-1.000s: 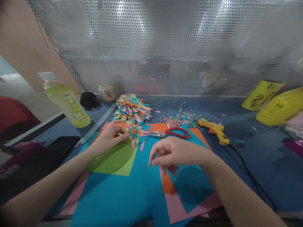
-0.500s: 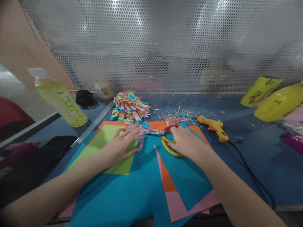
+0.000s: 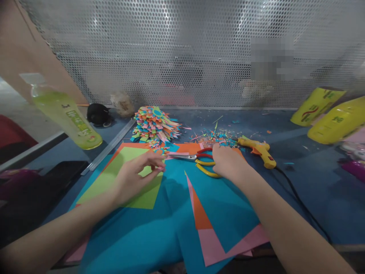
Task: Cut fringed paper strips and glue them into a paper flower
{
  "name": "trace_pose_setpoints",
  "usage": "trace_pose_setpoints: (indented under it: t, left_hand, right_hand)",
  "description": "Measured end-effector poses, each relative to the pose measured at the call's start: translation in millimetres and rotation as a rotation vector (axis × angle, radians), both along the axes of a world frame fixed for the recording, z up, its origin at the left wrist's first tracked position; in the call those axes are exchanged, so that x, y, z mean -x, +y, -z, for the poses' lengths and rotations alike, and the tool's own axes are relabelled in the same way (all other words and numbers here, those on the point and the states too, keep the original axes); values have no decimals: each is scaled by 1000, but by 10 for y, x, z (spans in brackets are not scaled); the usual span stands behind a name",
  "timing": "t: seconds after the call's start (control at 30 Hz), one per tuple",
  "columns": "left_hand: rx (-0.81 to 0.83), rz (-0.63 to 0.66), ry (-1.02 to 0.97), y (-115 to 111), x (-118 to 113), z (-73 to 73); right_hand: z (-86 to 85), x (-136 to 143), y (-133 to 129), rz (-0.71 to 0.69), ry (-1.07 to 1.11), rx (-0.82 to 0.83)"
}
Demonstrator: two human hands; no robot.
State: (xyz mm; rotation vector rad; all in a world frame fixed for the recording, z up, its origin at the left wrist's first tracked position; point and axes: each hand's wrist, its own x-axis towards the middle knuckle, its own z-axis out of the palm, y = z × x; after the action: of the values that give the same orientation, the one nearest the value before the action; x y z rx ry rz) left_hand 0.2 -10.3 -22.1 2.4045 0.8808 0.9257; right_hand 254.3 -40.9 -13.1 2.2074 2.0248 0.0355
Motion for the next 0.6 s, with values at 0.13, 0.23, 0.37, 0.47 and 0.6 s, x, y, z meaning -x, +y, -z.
trace_pose_setpoints:
  t: [0.13, 0.23, 0.37, 0.47, 0.6]
  left_hand:
    - [133, -8, -143, -9, 6, -14]
    - [354, 14, -286, 20, 14, -2]
    - [515, 45, -401, 42, 9, -15]
    - [575, 50, -408, 40, 11, -32]
    - [616, 95, -356, 36, 38, -24]
  right_hand:
    - [-32, -8, 15, -53, 11, 19]
    - [-44, 1, -9, -66, 45, -6]
    - [-74, 38, -21, -10, 132, -89]
    - [-101, 92, -19, 46, 223, -179]
    - [-88, 215, -42, -6, 396, -265]
